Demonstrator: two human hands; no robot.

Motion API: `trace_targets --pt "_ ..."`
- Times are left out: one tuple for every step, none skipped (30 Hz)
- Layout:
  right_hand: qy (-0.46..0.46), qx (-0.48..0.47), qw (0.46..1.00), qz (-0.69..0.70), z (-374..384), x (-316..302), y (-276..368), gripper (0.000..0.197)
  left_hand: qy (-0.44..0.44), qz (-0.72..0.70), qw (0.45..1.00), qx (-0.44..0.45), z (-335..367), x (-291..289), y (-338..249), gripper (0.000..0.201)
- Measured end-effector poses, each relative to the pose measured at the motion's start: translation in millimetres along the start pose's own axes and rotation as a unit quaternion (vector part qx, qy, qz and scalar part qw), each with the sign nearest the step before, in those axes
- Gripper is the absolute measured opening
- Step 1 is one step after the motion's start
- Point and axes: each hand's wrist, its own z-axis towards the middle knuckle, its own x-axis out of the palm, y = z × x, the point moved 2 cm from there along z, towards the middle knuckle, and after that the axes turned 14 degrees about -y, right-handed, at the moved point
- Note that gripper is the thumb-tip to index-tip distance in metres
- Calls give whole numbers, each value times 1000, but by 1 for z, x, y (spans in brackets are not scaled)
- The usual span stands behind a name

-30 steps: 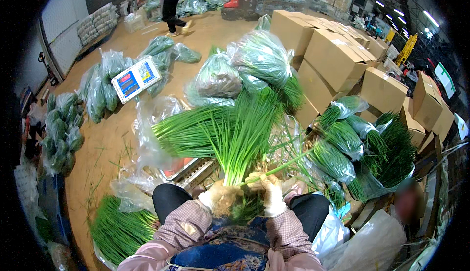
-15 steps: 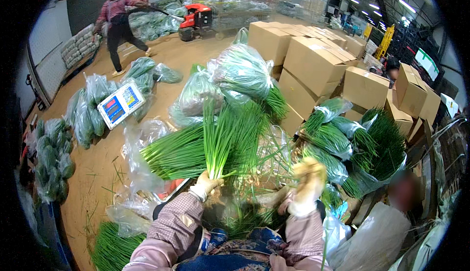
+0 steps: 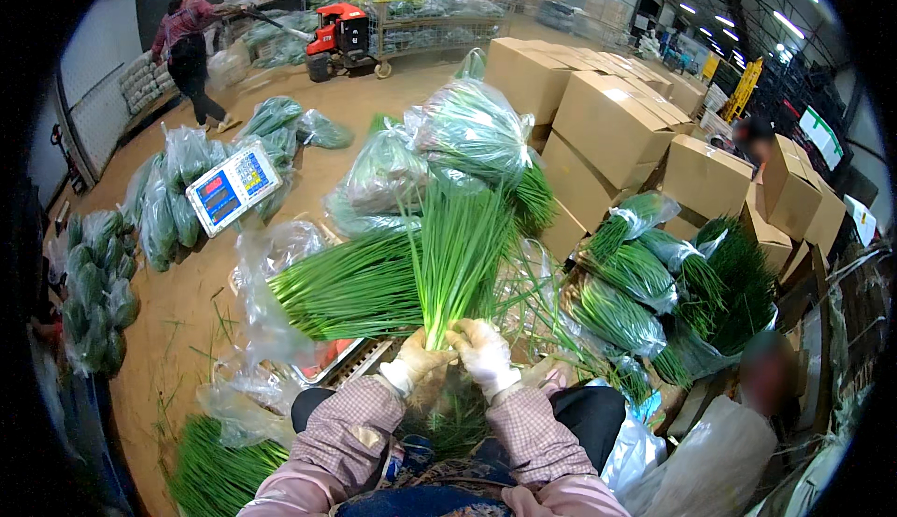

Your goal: The person gathers bunches of green onions from a pile, aligns the stems, and places them into plastic bags using an electronic scale for weight measurement.

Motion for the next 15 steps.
trace_targets --pt "-15 -59 998 1 -4 0 4 23 0 -3 1000 8 4 -2 4 47" --pt "-30 -118 993 2 -8 0 7 18 0 -6 1000 17 6 -4 7 46" --pt "-44 -178 982 38 -8 4 5 14 -14 39 999 2 5 -2 5 48" --pt "-26 -157 987 19 -12 7 2 13 -28 84 996 -12 5 0 -1 49" --pt "-7 -135 991 1 -17 11 1 13 -42 129 990 -27 3 1 -3 51" --pt "11 -116 993 -16 -21 13 1 13 -35 126 991 -22 1 2 -5 52" --pt "-11 -134 991 -6 -24 15 -6 13 -28 124 992 -16 -1 2 -7 54" --pt "-3 -32 995 99 -26 14 -12 16 -22 122 992 -11 -2 2 -8 55" --pt "7 71 977 202 -29 14 -16 19 -34 139 990 0 -1 0 -6 56" --pt "20 170 938 302 -27 13 -10 22 -48 155 987 12 4 -3 -3 57" --pt "43 249 884 393 -28 0 -1 23 -64 171 983 25 8 -8 1 59" --pt "18 246 848 469 -33 -16 20 22 -77 187 979 32 9 -11 5 60" --pt "-9 248 809 532 -33 -28 25 21 -82 226 970 22 2 -12 -10 59" --pt "-7 124 790 601 -21 -41 14 26 -51 198 978 42 2 -11 -11 58" --pt "-89 106 796 589 -8 -69 15 26 -43 160 986 29 0 -13 -10 59"
